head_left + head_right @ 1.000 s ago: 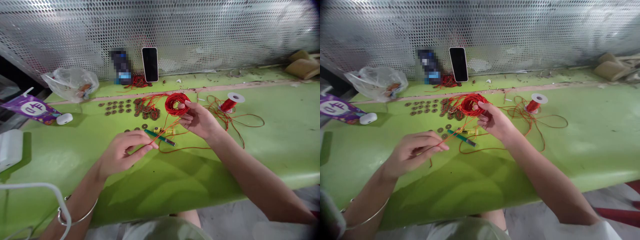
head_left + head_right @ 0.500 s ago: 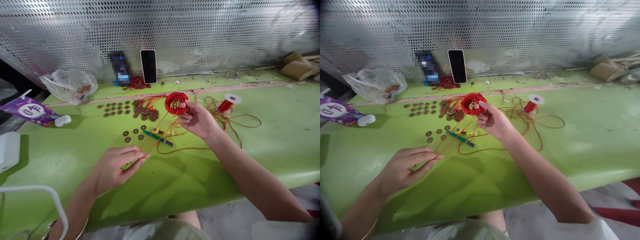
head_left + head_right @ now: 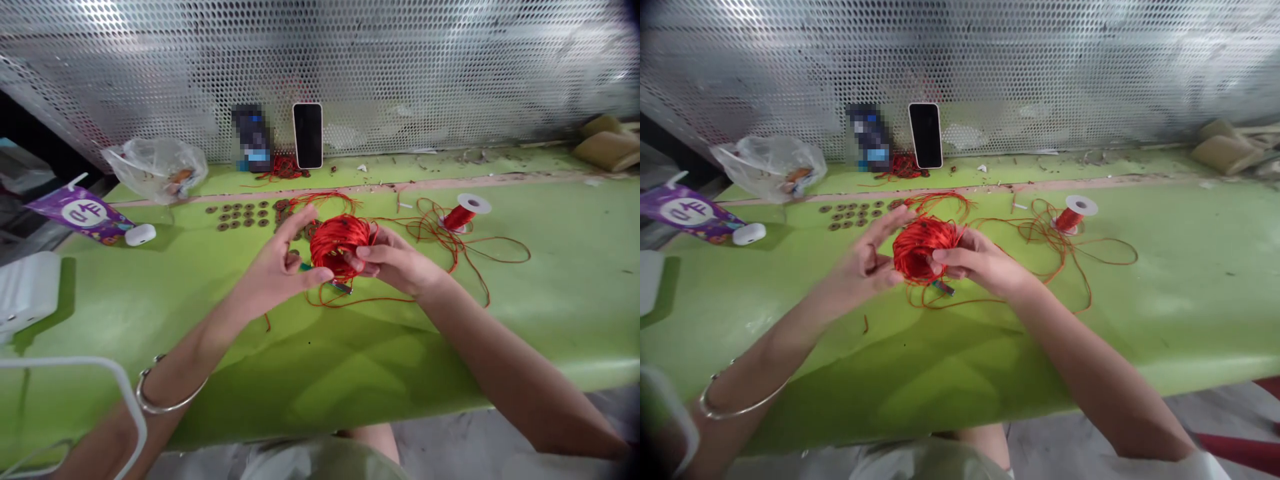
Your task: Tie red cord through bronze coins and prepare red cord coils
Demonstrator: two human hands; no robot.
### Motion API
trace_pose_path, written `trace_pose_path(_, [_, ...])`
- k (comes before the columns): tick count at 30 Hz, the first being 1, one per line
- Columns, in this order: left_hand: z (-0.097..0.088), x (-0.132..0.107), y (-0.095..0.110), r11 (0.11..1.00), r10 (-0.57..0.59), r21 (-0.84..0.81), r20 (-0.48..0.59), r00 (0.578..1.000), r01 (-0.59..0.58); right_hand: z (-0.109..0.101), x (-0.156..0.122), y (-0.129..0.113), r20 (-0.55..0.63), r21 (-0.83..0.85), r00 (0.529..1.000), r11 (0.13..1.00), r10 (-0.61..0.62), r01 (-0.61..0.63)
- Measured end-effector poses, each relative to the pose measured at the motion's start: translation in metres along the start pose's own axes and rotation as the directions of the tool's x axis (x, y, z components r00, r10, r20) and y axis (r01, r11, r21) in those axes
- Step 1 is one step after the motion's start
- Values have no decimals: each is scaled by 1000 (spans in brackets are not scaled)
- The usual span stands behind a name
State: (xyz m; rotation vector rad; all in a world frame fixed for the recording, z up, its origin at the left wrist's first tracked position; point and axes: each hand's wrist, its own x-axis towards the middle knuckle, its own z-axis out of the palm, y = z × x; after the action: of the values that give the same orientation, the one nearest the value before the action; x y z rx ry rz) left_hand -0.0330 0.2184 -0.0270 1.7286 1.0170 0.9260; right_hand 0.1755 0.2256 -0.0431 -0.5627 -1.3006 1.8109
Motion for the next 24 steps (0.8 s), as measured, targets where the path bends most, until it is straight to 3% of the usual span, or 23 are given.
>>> trace_pose_path(2, [6,9,-1,999,7,-54,73,997,-3,1,-1,0,69,-99,998,995,-1,8])
trace_pose_path(5, [7,13,-5,992,-81,-81,146,986,94,1,-2,0,131,-180,991,983,3,21])
trace_pose_path(7, [5,11,-8,984,-150,-81,126,981,161,3,-2,-1,115,-206,993,978,0,24])
trace_pose_path(10, [1,9,-12,982,-165,-77,69,984,170,6,-2,0,102,-218,995,976,12,11])
trace_pose_path(16, [2,3,-14,986,-164,13,168,972,164,10,0,2,87,-233,995,972,40,-19])
trace_pose_path(20, [3,0,-14,993,-114,46,62,992,111,7,0,7,43,-227,998,973,46,-35])
trace_pose_path(24, [4,1,-18,981,-113,-160,8,994,113,6,0,12,-2,-90,998,994,64,-64])
